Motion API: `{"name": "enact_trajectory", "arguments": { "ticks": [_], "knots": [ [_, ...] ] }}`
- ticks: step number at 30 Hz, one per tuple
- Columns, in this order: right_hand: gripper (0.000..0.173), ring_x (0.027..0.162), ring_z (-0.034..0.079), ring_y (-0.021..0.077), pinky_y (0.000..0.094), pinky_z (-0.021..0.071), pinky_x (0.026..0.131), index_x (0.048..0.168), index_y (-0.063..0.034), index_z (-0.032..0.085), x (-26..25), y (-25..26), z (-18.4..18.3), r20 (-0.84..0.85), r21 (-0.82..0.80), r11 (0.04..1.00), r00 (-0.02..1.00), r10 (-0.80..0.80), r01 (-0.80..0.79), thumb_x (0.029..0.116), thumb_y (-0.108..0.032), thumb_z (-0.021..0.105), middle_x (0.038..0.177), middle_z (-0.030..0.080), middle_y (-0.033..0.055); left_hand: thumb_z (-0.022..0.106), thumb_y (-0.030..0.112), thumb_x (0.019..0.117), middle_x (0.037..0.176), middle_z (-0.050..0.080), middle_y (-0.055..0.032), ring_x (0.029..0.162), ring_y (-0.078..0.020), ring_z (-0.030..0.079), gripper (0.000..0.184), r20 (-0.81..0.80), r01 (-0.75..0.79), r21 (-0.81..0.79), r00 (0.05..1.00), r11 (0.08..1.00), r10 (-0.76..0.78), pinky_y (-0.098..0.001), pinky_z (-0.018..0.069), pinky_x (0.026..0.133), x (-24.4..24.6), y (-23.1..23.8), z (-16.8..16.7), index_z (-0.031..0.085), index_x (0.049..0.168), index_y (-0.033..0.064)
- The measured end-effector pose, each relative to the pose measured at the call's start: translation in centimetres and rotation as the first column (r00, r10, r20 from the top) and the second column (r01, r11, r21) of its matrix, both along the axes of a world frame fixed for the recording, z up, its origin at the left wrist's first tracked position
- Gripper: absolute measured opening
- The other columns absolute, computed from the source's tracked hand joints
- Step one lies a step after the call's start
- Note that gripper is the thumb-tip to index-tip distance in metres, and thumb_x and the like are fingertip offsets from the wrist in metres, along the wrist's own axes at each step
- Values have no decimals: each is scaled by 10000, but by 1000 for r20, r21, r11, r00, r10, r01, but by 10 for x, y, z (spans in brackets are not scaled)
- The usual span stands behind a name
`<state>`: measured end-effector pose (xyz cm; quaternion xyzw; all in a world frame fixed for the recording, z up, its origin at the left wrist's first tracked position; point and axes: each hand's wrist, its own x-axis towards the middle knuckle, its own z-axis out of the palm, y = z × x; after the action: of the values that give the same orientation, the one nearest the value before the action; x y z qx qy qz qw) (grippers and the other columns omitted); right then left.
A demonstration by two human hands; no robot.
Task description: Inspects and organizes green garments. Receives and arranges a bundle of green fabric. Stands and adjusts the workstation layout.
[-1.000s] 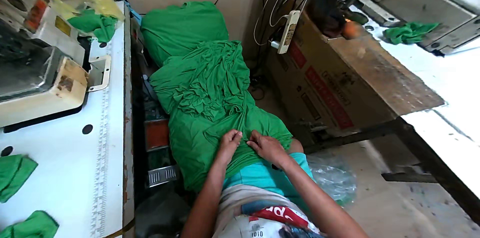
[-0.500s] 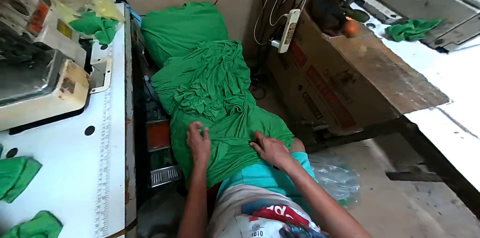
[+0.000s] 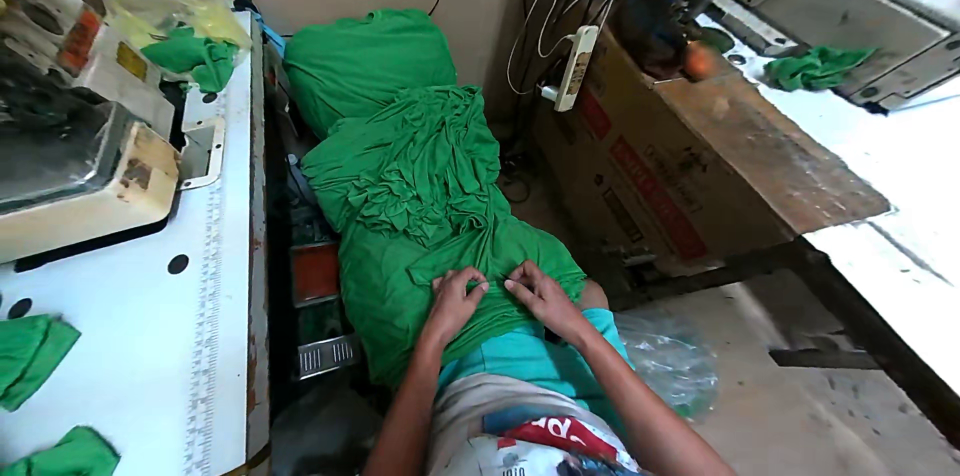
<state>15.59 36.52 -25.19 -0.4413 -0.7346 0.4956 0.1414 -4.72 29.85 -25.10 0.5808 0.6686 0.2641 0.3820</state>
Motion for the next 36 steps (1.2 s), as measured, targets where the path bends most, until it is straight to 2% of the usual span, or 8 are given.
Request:
{"name": "enact_trajectory", "arguments": {
  "ticks": [6,21,23,25,27,29,32,36],
  "knots": [
    [377,871,678,276,495,545,817,1230,-23,578,4,-2,1,109,98,990,990,93,-104,1064,-353,507,929,678,127,563,109,1030,1148,724,-119,1131,-213,667,301,215,-132,-107,965,986,152,-473,485,1017,6,8,-1,542,1311,4],
    [363,911,689,343,559,530,831,1248,-52,575,-10,-3,17,281,113,979,951,131,-169,1082,-360,478,953,684,155,520,58,1029,1068,705,-130,990,-175,657,310,423,-180,-171,874,969,237,-409,508,918,7,10,-8,494,1326,-28],
    [333,867,684,315,536,535,801,1202,-39,593,-10,-4,13,207,124,983,972,110,-137,1081,-331,487,918,677,142,521,63,1029,1059,706,-125,979,-171,658,307,425,-181,-164,874,970,235,-405,510,911,6,9,-9,498,1322,-24],
    [330,771,637,194,407,537,737,1181,-15,587,-10,-6,7,10,71,997,1000,21,-22,1054,-316,538,869,652,86,523,61,1027,1070,705,-124,990,-174,657,309,423,-175,-156,877,972,226,-408,511,913,6,8,-9,501,1324,-21],
    [469,711,583,112,323,521,700,1266,-5,545,-13,-6,9,-124,-83,992,987,-106,96,954,-326,686,842,625,40,542,25,986,1119,711,-137,1040,-202,668,324,412,-162,-123,889,979,199,-446,517,927,7,6,-6,519,1305,-23],
    [586,816,652,156,373,564,805,1344,-15,573,-15,1,16,-68,-179,979,991,-113,100,881,-301,789,969,701,103,585,11,932,1173,711,-134,1122,-222,662,367,351,-125,-67,926,990,140,-489,499,981,9,3,1,537,1294,-14],
    [212,762,588,142,355,505,742,1082,10,701,-11,8,18,-16,-50,999,1000,-16,15,959,-163,695,857,660,91,645,110,937,1213,693,-110,1225,-260,594,392,-16,-80,-65,997,995,79,-562,268,1154,18,-1,21,574,1317,47],
    [228,758,577,146,357,510,699,1115,62,648,18,8,25,-154,2,918,907,-393,398,1006,-133,600,914,639,121,616,110,958,1255,682,-132,1233,-323,593,314,-449,-257,2,863,966,231,-565,292,1142,10,-10,35,663,1266,72]
  ]
}}
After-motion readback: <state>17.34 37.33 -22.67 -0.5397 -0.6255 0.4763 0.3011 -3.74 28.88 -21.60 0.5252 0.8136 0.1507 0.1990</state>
